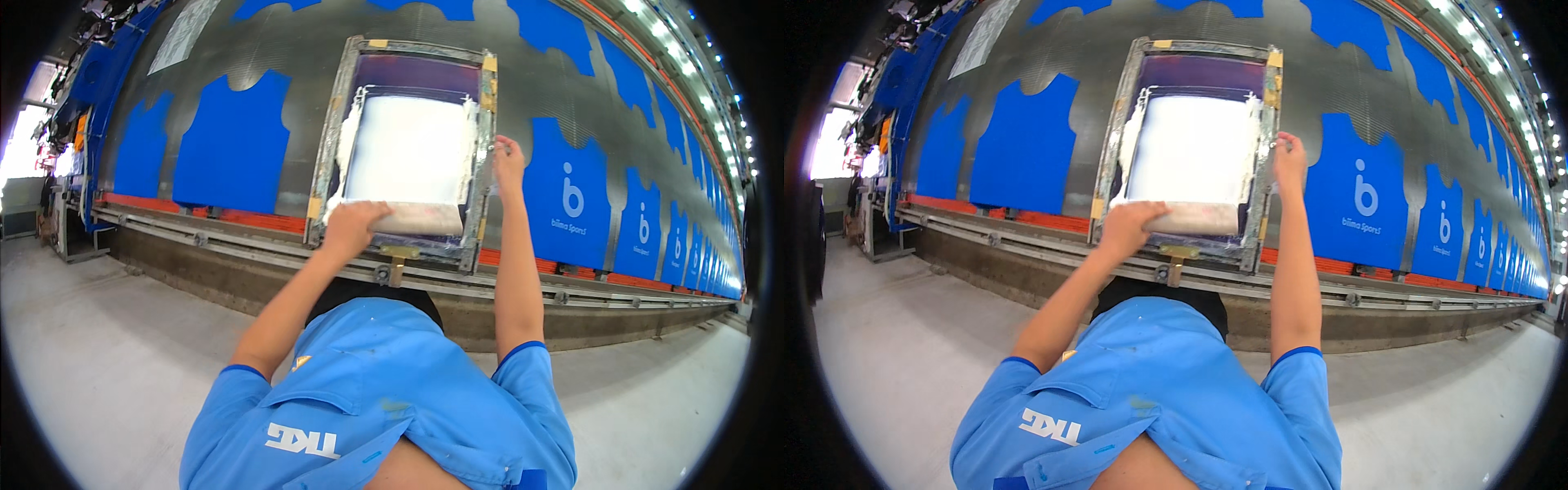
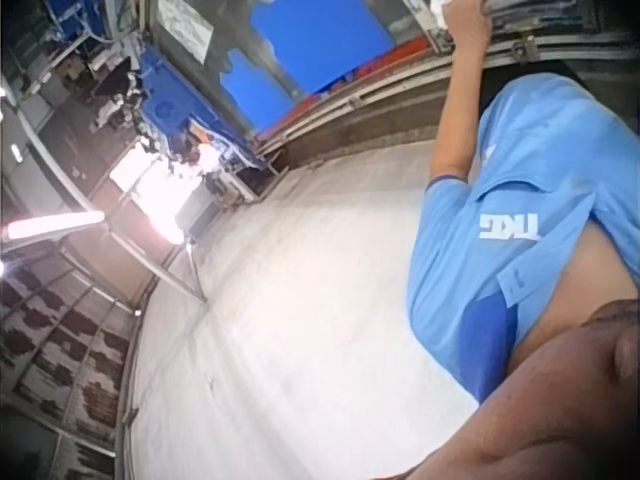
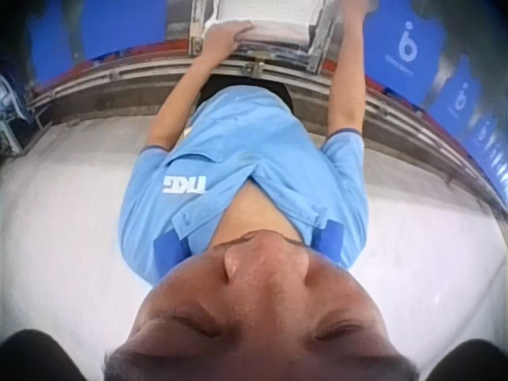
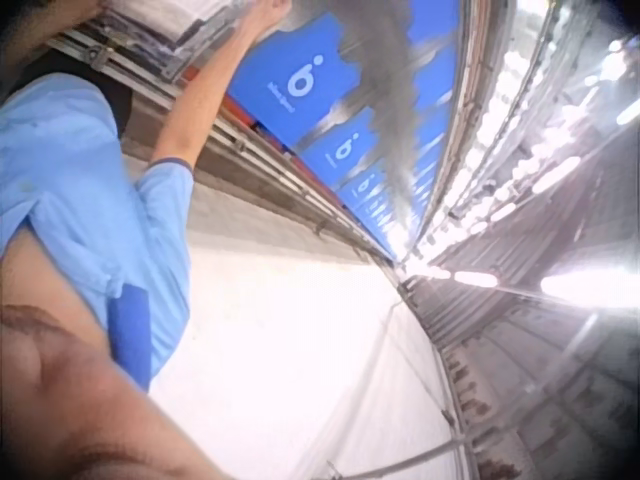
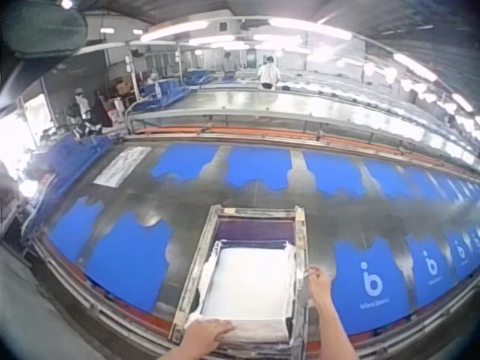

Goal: The person performs screen printing on blue fabric pieces laid out on a conveyor. They use a squeegee to pull white ink across a screen frame, then lift the screen to reveal the printed logo. The process is repeated for multiple fabric pieces in sequence.

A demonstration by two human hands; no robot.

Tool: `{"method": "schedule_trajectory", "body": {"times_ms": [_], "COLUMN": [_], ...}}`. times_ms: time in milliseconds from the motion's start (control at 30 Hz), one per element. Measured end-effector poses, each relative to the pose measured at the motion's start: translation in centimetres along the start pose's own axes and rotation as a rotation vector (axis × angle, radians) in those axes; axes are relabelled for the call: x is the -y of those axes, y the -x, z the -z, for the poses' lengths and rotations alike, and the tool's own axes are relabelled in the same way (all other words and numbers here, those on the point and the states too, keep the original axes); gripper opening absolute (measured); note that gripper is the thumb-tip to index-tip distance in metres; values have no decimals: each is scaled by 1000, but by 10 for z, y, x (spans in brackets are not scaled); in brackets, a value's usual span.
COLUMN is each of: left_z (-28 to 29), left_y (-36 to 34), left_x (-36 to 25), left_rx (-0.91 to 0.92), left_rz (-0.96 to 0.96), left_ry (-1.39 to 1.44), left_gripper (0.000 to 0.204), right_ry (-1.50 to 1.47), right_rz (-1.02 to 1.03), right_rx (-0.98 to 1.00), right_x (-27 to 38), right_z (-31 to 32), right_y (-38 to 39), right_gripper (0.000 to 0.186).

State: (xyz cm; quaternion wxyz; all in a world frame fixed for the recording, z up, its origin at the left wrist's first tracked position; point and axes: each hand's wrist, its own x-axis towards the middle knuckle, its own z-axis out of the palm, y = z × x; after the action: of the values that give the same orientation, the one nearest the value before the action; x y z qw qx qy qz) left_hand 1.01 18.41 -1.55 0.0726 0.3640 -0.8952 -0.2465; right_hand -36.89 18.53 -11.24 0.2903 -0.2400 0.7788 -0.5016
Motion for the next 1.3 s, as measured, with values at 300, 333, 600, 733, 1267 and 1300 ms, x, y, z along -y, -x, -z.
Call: {"method": "schedule_trajectory", "body": {"times_ms": [300,333,600,733,1267,1300], "left_z": [4,12,50,49,43,44], "left_y": [30,30,42,39,-33,-61], "left_x": [-32,-25,19,31,34,45], "left_rx": [-5,-64,110,171,85,95], "left_rz": [-77,-75,88,46,-43,-5], "left_ry": [-155,-189,-254,-248,-197,-198], "left_gripper": [55,43,32,37,49,47], "right_ry": [120,35,-62,-58,174,261], "right_rz": [231,218,204,167,175,144], "right_rx": [-285,-242,-114,-125,-151,-84], "right_x": [24,25,25,17,-11,-5], "right_z": [25,12,-38,-38,-15,-11], "right_y": [20,22,57,66,89,93], "right_gripper": [22,22,22,23,27,28]}}
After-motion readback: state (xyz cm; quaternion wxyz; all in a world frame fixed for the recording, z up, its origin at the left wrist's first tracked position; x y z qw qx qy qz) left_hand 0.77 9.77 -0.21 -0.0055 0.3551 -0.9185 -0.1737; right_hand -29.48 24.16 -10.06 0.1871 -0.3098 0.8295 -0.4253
